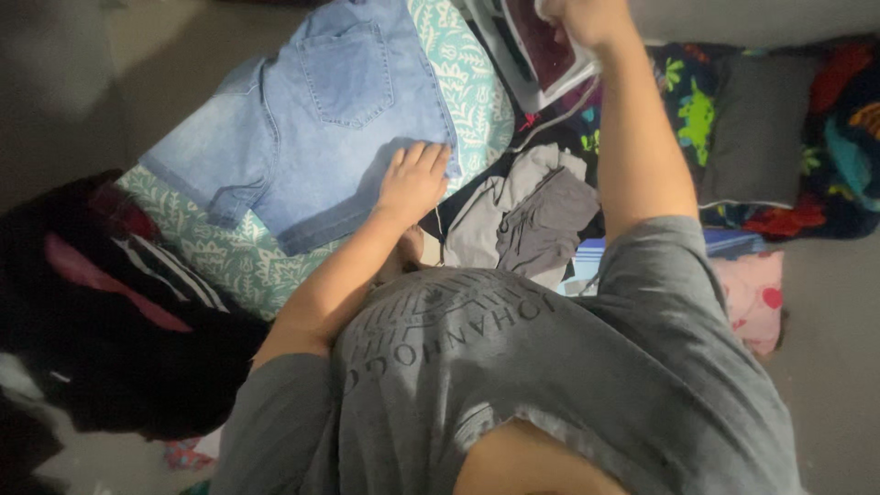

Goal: The person irons a pair of light blue denim shorts on an ironing board. They repeatedly smooth the fabric with their hands and move the iron across the surface, adjusting the garment's position to cover different areas.

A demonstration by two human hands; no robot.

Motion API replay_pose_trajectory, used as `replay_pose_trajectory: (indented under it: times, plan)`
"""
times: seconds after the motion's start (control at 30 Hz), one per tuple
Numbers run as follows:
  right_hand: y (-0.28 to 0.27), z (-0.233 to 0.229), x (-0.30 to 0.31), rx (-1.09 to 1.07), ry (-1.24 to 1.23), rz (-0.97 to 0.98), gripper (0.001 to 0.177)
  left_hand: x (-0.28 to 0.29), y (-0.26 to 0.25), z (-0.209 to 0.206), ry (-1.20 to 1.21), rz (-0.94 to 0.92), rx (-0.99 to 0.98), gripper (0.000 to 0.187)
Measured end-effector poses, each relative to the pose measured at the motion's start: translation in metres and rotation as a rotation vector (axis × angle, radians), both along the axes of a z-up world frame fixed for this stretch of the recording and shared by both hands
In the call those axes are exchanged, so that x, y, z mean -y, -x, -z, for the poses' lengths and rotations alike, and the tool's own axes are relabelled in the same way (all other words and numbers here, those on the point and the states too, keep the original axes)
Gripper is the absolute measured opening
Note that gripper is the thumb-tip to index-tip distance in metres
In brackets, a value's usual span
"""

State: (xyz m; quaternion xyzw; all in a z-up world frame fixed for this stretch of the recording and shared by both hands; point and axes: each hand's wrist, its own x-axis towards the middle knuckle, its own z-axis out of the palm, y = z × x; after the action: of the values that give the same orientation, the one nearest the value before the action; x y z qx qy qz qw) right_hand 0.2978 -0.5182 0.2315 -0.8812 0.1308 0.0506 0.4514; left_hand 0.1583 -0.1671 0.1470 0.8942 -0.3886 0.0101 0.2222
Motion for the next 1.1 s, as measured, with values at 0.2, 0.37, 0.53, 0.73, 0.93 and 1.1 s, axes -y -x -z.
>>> replay_pose_trajectory:
  times: [0.2,0.37,0.53,0.73,0.93,1.1]
  plan:
    - [-0.032,0.037,0.042,0.034,-0.118,-0.238,0.018,0.000,0.002,0.004,-0.058,-0.009,0.000,0.059]
    - [-0.028,0.021,0.039,-0.019,-0.077,-0.241,0.010,0.000,0.001,0.003,-0.065,-0.016,-0.050,0.059]
    - [-0.011,0.015,0.037,0.005,-0.075,-0.113,0.007,-0.002,-0.001,0.005,-0.028,-0.040,-0.092,0.058]
    - [-0.004,0.021,0.048,0.052,-0.165,-0.133,0.020,-0.008,0.001,0.000,-0.005,-0.078,-0.128,0.060]
    - [-0.008,0.039,0.067,-0.041,-0.103,-0.169,0.009,-0.008,-0.002,-0.008,0.152,-0.314,-0.392,0.031]
    - [-0.006,0.036,0.064,0.002,0.271,-0.199,0.023,-0.017,-0.010,-0.025,0.516,-0.699,-0.564,0.035]
